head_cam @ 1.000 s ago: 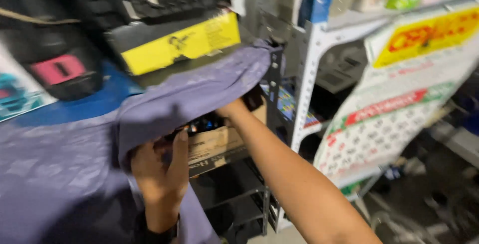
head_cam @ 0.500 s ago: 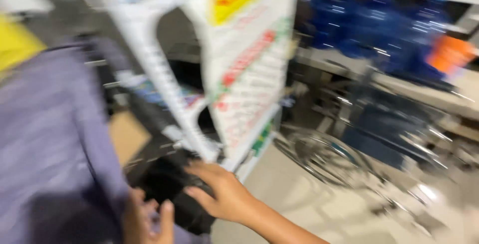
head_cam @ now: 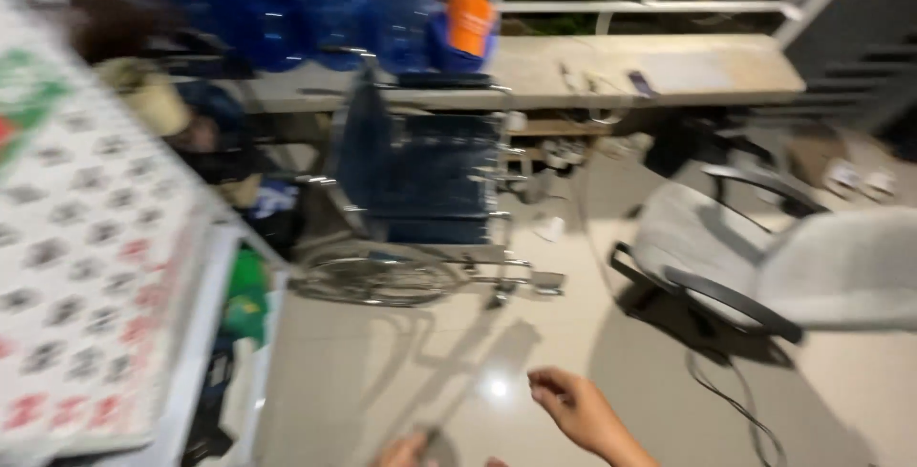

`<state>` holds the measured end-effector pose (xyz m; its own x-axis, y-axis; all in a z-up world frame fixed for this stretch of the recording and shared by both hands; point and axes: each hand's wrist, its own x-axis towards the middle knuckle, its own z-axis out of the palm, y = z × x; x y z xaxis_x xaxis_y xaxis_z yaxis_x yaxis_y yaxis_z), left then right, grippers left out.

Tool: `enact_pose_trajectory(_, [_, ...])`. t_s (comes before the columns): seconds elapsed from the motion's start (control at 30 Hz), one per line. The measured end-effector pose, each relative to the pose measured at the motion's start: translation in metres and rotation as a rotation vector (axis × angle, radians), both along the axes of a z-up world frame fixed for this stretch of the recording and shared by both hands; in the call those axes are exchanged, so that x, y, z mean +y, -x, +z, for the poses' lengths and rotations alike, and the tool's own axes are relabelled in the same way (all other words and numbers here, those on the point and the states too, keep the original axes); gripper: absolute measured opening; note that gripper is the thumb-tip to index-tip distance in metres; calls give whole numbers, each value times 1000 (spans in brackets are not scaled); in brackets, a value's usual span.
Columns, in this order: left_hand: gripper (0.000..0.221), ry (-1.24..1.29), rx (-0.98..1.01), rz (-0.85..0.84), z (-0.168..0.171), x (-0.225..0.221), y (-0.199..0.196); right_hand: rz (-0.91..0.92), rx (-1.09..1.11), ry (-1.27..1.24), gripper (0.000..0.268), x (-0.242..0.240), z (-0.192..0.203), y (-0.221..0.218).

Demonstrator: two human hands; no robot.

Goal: Untangling a black power or data cable on a desk.

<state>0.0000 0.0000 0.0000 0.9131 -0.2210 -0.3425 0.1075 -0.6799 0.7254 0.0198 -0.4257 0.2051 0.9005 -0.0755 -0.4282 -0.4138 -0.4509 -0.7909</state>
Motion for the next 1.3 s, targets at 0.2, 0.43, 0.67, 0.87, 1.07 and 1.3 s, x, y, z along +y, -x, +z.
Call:
enact_pose_trajectory(0.2, [33, 126, -114, -18, 218, -156, -106, -187, -80, -61, 35, -56, 80, -39])
enact_pose_trajectory(0.43, [15, 225, -333, -37, 190, -235, -149, -329, -59, -132, 36, -118, 84, -92])
enact_pose_trajectory(0.67, [19, 175, 137, -9, 131, -278, -225, -357, 27, -138, 36, -164, 60, -169])
enact_pose_trajectory(0.87, [29, 425, 113, -553, 133, -364, -326, -316, 78, -45, 35, -212, 79, -262])
enact_pose_trajectory(1.07, [26, 141, 345, -560, 245, -451, -421, -353, 1, -82, 34, -250, 82, -351])
enact_pose_trajectory(1.3, [14, 362, 166, -289, 192, -477, -480, -245, -204, -142, 12, -318, 10, -435])
